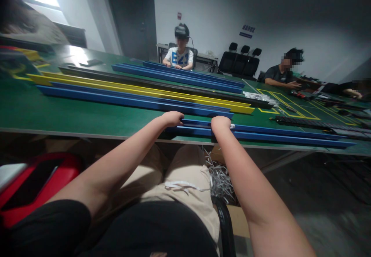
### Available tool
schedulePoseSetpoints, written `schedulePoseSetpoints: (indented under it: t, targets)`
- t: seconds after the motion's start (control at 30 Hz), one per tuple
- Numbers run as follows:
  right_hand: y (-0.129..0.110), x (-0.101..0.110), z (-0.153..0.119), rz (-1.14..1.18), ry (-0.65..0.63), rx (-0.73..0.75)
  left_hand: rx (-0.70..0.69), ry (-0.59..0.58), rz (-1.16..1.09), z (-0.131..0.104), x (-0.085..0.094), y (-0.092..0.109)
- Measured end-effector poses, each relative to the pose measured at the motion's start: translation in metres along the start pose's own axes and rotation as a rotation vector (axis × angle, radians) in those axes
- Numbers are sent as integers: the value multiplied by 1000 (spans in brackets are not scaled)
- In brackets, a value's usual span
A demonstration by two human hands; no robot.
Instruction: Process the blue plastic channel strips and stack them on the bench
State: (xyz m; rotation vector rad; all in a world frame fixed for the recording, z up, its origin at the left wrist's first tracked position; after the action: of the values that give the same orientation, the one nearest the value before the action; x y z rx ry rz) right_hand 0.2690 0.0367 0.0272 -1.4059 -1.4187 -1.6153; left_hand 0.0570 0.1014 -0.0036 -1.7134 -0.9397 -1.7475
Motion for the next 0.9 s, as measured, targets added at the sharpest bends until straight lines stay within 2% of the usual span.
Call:
schedulePoseSetpoints:
  t: [0.17, 0.33, 0.73, 0.9]
  targets:
    - [0, 0, 0, 20, -6, -12, 5, -67, -8, 5, -1, 2]
    - [-1, 0, 0, 33, -4, -15, 6, -84, -11, 10, 0, 10]
    - [1, -3, 4, 41, 15, -7, -43, -111, -20, 38, -3, 57]
    - [1, -3, 3, 50, 8, -9, -61, -81, -15, 39, -3, 66]
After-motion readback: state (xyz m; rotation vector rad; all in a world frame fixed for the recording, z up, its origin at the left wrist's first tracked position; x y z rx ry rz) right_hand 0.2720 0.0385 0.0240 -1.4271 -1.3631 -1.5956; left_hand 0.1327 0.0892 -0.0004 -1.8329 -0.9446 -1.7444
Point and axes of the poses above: each hand's wrist, its own z-axis towards the middle knuckle, its own x-axis out of the back of the hand, y = z × x, the point moved 8 cm from there along z, towards the middle knuckle
